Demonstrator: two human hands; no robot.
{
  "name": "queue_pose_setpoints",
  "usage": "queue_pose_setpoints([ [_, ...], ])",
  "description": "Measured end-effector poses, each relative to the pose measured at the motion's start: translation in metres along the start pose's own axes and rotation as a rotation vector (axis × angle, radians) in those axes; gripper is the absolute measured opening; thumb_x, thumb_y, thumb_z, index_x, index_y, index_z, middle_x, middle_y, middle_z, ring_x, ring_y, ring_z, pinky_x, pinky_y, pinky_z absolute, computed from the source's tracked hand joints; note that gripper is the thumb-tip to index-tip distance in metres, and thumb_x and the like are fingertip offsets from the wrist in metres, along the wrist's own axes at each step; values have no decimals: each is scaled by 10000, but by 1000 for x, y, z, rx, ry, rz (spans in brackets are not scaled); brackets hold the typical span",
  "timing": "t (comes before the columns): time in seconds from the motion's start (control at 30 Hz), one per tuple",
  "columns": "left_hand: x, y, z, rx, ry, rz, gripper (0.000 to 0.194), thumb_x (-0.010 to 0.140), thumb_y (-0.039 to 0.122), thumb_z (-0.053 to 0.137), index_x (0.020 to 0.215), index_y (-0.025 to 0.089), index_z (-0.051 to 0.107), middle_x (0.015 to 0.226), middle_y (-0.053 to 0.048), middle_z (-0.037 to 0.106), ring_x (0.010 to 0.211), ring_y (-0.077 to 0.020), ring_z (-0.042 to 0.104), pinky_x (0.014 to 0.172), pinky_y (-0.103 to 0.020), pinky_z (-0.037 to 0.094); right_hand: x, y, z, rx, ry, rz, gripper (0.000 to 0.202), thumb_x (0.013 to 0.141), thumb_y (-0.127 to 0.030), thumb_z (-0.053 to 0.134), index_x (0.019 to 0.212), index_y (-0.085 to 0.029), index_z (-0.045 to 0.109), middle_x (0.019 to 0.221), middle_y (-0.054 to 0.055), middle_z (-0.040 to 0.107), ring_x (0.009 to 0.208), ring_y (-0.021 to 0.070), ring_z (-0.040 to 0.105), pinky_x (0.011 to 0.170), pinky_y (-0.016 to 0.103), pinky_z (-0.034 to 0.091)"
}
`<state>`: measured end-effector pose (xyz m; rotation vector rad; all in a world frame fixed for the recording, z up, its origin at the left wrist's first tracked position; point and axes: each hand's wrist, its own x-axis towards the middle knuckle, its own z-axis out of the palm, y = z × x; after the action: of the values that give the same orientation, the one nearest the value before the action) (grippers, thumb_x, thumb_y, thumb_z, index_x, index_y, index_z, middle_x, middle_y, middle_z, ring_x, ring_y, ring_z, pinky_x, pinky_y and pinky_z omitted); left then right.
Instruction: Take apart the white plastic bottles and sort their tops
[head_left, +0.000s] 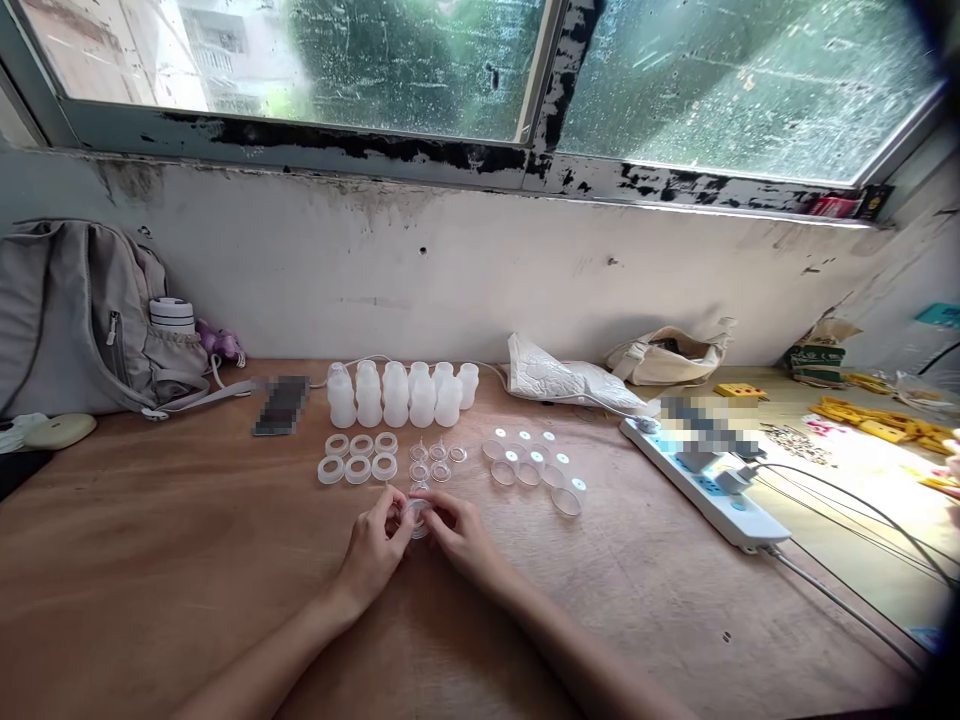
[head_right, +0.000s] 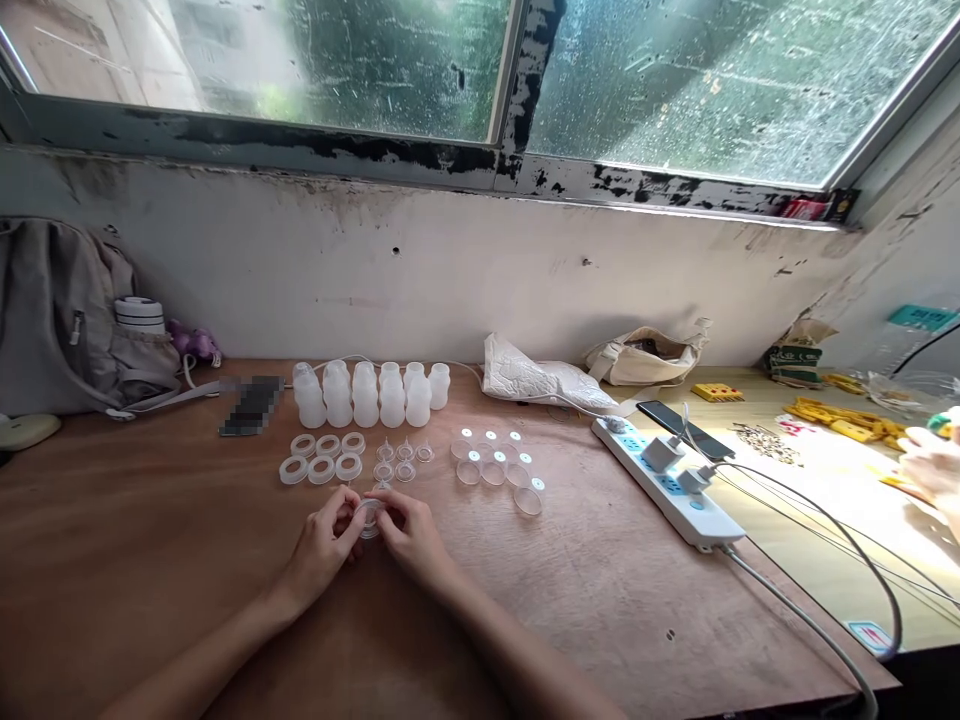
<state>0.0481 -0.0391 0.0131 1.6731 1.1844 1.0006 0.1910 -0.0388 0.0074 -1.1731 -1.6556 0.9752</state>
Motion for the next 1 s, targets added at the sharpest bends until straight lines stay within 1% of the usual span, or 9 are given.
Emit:
queue_pose_setpoints([
  [0.1,0,1,0,-6,-6,-7,133,797,328,442,728,218,414,493,65,495,403,-107,494,425,-189,372,0,-2,-1,-34,18,-29,259,789,-200,463,978,-187,640,811,32,656,675,144,574,655,264,474],
  [0.17,2,0,-1,23,-15,-17,147,802,339,429,735,210,447,483,56,506,406,-112,502,431,-194,380,0,-3,-1,-53,25,-32,252,789,-208,466,962,-176,647,794,38,657,676,151,574,676,278,472],
  [0.3,5,-2,-4,100,3,-9,188,795,351,436,782,184,521,608,2,596,462,-123,550,471,-210,416,0,-3,-1,-120,51,-36,248,791,-243,477,975,-171,626,749,38,638,621,139,550,624,268,465],
  [0.4,6,-2,-5,128,10,-4,206,790,345,440,847,174,538,661,-15,617,475,-124,556,471,-209,417,0,-2,0,-89,37,-14,259,797,-265,481,1022,-168,564,677,10,601,557,116,536,555,236,455],
  [0.47,6,-1,-6,128,9,-9,203,797,342,426,837,173,530,618,-4,603,458,-120,542,454,-203,403,1,-2,0,-16,-18,38,238,805,-290,476,992,-166,554,640,-4,585,509,103,535,517,223,452],
  [0.57,5,0,-5,119,8,1,172,801,334,419,794,182,499,567,18,570,458,-117,532,450,-195,388,3,1,1,99,-90,113,227,803,-335,479,891,-155,585,601,-8,575,480,101,539,479,219,452],
  [0.7,4,-2,-4,139,-12,15,140,797,312,420,732,192,451,528,38,531,455,-111,513,455,-192,368,5,5,1,201,-98,167,238,764,-361,528,800,-136,599,589,-6,569,463,98,526,447,215,438],
  [0.87,3,-6,-2,179,-16,24,116,781,286,426,704,200,418,493,61,479,429,-100,470,446,-188,333,4,4,1,169,-99,181,205,762,-324,532,753,-128,593,557,-14,554,441,89,500,434,202,402],
  [1.0,4,-6,-2,242,6,36,113,752,259,448,665,200,408,475,69,436,422,-92,431,445,-186,311,1,0,2,51,-72,157,172,766,-274,518,706,-136,602,534,-16,542,463,92,484,443,199,380],
])
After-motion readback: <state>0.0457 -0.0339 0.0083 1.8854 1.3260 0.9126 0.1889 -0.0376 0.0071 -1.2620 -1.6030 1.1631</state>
